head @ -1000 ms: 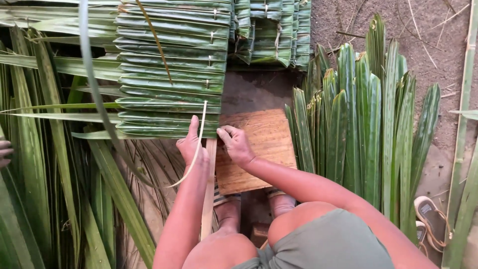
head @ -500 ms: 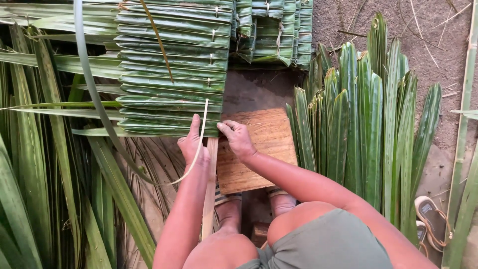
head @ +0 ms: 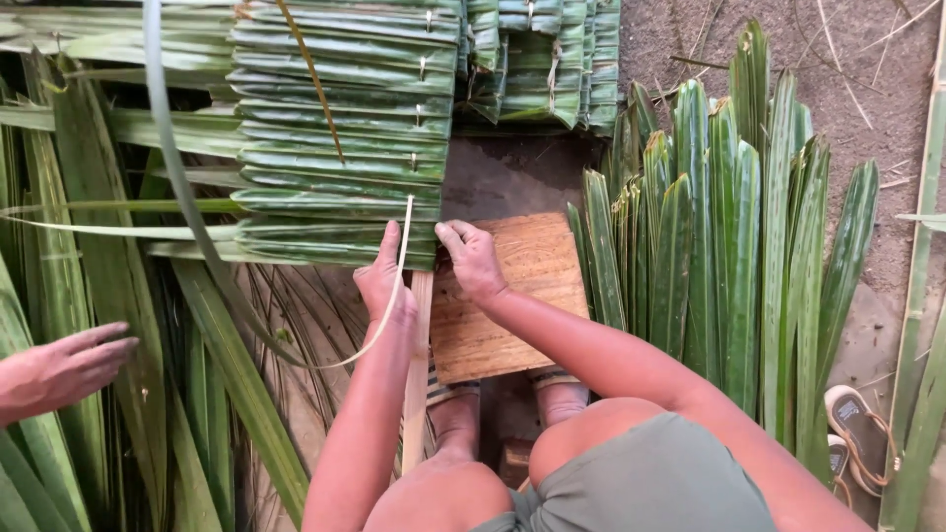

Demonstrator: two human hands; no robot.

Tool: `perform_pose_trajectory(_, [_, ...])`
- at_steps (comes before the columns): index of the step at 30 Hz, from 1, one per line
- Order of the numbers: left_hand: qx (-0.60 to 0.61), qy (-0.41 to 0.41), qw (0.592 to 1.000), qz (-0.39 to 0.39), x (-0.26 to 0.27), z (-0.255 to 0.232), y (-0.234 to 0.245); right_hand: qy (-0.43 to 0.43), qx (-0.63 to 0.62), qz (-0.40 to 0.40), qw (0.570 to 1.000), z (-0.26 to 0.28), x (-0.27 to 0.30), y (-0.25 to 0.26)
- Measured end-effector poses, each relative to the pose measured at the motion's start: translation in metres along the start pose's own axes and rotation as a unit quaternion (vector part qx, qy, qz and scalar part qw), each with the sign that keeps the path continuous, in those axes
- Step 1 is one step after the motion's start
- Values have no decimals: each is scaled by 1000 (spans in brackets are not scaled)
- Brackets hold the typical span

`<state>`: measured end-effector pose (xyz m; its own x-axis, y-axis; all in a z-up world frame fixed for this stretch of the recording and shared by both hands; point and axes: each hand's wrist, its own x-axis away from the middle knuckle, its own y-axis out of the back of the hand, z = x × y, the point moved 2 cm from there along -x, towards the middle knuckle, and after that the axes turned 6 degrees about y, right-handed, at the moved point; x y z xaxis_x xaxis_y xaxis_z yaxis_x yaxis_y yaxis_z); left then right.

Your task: Weaving palm leaves onto a wooden frame to create a thatched panel.

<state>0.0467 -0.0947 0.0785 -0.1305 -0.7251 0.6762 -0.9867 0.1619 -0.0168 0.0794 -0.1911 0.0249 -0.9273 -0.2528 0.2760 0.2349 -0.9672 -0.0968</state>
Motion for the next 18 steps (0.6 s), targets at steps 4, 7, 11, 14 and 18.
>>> perform_pose_trajectory(4, [-7, -1, 1000, -11, 8, -8, -2, -12, 8, 7, 1000, 5, 3, 3])
perform_pose_trajectory(7, [-14, -8, 1000, -7, 8, -10, -3, -19, 7, 9, 1000, -1, 0, 5])
perform_pose_trajectory(11, [-26, -12, 1000, -11, -2, -4, -2, -29, -14, 37, 999, -23, -6, 10])
perform_pose_trajectory(14, [-26, -11, 999, -16, -9, 1, -2, -30, -35, 99, 994, -19, 13, 20])
perform_pose_trajectory(18, [-22, -8, 1000, -17, -24, 16, 6, 16, -7, 130, 991, -16, 18, 24])
